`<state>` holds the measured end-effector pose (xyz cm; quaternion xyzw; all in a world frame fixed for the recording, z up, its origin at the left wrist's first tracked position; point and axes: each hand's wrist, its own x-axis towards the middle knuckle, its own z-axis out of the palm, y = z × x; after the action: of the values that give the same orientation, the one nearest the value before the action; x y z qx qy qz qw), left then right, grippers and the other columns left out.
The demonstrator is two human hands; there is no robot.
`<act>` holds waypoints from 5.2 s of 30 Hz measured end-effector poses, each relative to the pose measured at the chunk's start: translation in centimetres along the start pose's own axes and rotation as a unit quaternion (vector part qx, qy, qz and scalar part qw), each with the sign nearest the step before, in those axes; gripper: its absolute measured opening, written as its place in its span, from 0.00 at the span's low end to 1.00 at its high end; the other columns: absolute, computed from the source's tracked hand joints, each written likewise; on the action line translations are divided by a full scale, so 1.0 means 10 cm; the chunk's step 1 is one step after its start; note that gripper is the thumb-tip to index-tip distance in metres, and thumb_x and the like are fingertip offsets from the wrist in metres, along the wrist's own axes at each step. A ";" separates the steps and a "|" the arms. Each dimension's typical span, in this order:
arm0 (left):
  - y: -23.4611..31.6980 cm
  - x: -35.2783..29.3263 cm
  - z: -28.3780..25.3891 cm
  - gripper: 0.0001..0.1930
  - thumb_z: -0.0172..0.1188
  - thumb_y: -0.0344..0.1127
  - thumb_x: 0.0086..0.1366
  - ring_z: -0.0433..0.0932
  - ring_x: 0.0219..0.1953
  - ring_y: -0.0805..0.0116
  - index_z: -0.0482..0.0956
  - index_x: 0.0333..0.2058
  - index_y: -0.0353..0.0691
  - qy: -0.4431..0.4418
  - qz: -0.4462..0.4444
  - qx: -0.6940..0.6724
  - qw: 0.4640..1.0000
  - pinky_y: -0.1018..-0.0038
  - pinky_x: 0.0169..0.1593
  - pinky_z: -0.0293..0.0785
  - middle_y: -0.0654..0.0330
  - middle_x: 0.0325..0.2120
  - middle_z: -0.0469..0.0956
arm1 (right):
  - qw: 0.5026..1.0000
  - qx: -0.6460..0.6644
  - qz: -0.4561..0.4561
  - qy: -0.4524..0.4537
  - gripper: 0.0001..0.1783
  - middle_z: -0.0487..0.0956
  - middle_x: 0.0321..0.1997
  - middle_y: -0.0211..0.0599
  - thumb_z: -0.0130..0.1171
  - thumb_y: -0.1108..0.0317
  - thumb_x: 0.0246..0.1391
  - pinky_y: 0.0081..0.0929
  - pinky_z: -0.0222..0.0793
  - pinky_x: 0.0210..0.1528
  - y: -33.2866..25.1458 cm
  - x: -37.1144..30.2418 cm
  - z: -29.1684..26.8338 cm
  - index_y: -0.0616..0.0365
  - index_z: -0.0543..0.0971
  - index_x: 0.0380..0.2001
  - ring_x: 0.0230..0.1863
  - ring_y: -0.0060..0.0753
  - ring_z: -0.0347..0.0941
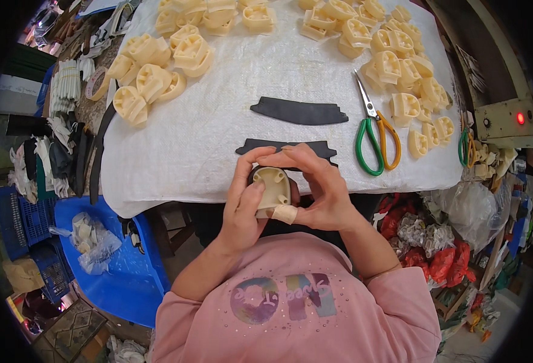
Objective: Manually assembling and fitting a black leather/synthetic piece onto a beige shoe mold.
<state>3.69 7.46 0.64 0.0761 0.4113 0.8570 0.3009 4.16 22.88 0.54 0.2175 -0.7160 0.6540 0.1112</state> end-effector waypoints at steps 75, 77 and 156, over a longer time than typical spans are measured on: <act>0.11 0.03 0.01 0.32 0.75 0.30 0.32 0.76 0.28 0.58 0.69 0.38 0.31 0.127 0.345 0.653 0.662 0.70 0.31 0.73 0.50 0.29 0.73 | 0.941 0.153 0.301 -0.009 0.13 0.76 0.31 0.46 0.51 0.68 0.56 0.28 0.68 0.32 -0.08 0.05 -0.11 0.62 0.75 0.41 0.28 0.38 0.74; 0.07 0.04 0.03 0.31 0.76 0.32 0.32 0.75 0.27 0.57 0.69 0.37 0.31 0.160 0.341 0.684 0.625 0.69 0.29 0.71 0.51 0.26 0.71 | 0.981 -0.108 0.157 0.025 0.13 0.75 0.32 0.46 0.48 0.68 0.58 0.32 0.69 0.33 -0.08 0.05 0.01 0.62 0.74 0.43 0.29 0.44 0.74; 0.09 -0.09 -0.14 0.13 0.63 0.15 0.43 0.79 0.38 0.52 0.76 0.31 0.32 0.026 0.400 0.535 0.744 0.68 0.39 0.78 0.51 0.34 0.76 | 0.971 0.141 0.154 -0.113 0.11 0.74 0.44 0.40 0.58 0.72 0.52 0.22 0.70 0.41 0.05 -0.13 -0.27 0.65 0.75 0.38 0.41 0.26 0.73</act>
<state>3.52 5.56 0.54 0.3599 0.7417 0.5397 -0.1706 4.77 25.75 -0.16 0.1905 -0.6494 0.7287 -0.1042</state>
